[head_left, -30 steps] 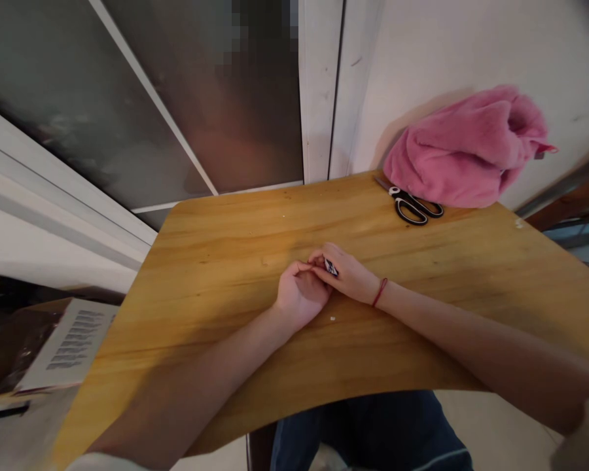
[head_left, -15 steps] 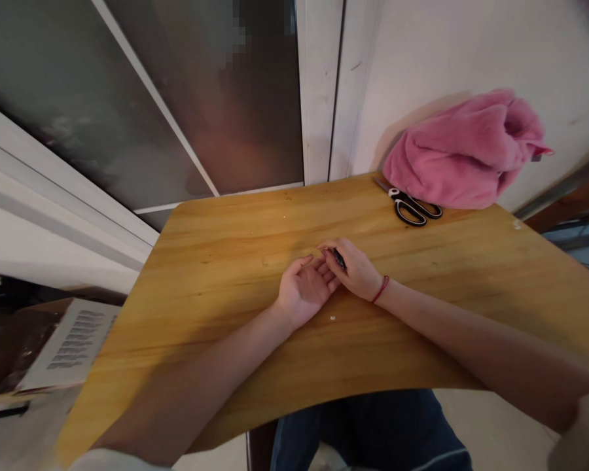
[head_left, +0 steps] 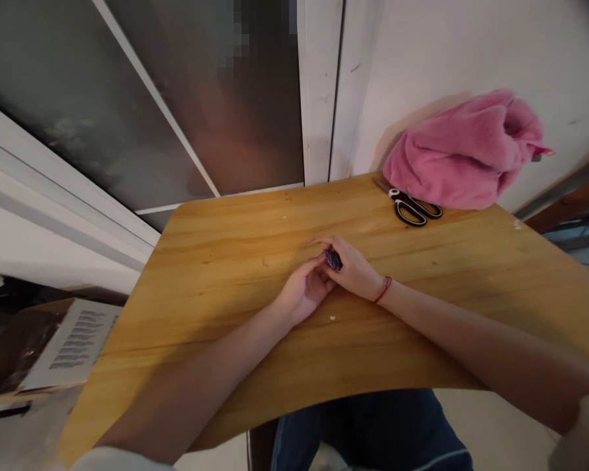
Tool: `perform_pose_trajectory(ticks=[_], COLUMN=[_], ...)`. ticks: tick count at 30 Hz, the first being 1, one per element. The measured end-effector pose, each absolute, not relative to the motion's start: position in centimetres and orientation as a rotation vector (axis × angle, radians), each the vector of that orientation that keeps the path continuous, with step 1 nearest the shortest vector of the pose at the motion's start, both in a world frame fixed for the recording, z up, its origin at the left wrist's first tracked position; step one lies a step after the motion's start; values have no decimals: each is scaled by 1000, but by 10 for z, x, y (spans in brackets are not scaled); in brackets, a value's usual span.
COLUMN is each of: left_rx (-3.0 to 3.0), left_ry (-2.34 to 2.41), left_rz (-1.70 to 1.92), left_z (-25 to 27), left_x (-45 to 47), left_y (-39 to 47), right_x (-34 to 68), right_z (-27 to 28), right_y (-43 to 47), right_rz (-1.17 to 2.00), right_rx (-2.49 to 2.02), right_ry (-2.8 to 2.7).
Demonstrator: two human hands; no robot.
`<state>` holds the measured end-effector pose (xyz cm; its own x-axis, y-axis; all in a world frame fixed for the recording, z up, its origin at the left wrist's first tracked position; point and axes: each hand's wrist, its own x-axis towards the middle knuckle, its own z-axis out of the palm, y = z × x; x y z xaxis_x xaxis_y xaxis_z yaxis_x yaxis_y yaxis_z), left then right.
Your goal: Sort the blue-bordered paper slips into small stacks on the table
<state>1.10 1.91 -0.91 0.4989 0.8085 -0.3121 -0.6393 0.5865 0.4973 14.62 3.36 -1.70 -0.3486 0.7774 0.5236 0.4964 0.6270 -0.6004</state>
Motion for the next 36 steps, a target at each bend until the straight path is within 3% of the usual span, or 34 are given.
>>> perform_pose_trajectory(ticks=[21, 36], left_rx=[568, 466], left_ry=[580, 464], left_rz=[876, 760], left_z=[-12, -7], left_x=[12, 9], left_y=[17, 21], right_x=[144, 147], right_z=[-18, -6], right_y=[32, 38], right_rz=[534, 765], right_rx=[-987, -1103], right_ry=[-2094, -1623])
